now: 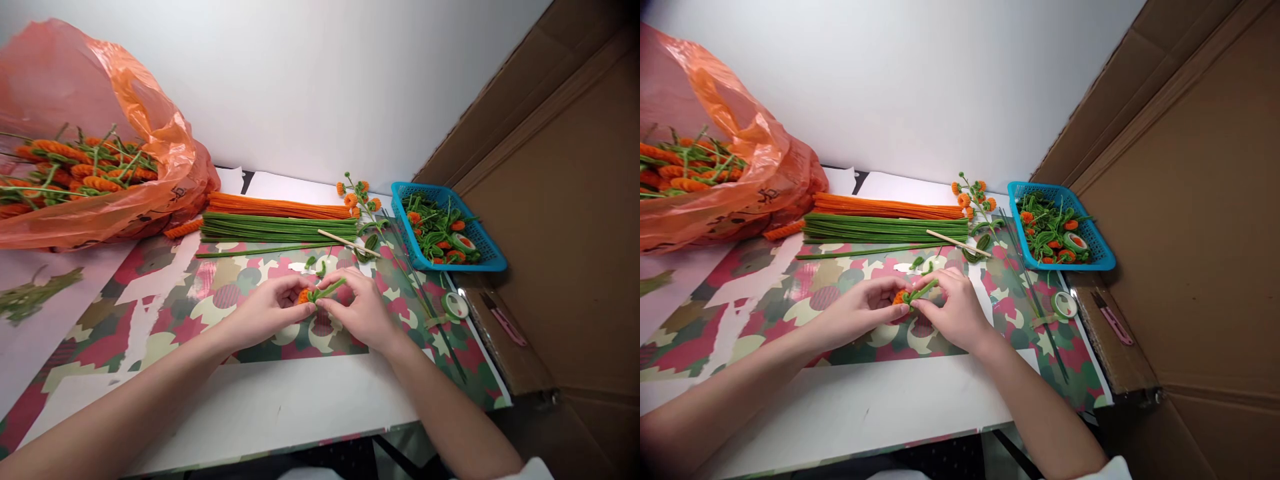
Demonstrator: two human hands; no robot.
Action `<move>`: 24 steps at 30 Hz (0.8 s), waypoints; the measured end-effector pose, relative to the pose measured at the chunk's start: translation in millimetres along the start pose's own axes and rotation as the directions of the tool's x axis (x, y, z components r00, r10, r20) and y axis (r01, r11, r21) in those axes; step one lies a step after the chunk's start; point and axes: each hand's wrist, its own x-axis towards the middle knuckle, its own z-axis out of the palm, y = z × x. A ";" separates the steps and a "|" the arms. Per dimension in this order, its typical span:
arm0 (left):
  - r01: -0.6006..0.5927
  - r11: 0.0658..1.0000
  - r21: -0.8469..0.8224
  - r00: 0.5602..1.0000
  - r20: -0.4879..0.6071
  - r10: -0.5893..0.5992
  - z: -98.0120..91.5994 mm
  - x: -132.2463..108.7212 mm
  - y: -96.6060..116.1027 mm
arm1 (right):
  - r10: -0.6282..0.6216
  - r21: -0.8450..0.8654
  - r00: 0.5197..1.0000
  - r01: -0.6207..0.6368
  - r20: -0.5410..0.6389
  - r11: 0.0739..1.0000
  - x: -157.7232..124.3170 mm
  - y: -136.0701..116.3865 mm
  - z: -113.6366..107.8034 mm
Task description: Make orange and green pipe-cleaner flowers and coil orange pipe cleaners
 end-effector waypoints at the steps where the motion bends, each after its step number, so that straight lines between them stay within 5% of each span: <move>1: 0.004 1.000 0.005 1.000 -0.004 -0.004 -0.1 -0.1 0.5 | -0.009 0.001 1.000 0.009 0.006 1.000 0.0 0.2 -0.2; 24: 0.072 0.984 -0.161 0.945 0.328 -0.015 -13.0 -1.0 0.6 | -0.324 0.126 0.946 0.318 0.027 0.940 -3.0 -4.6 -1.2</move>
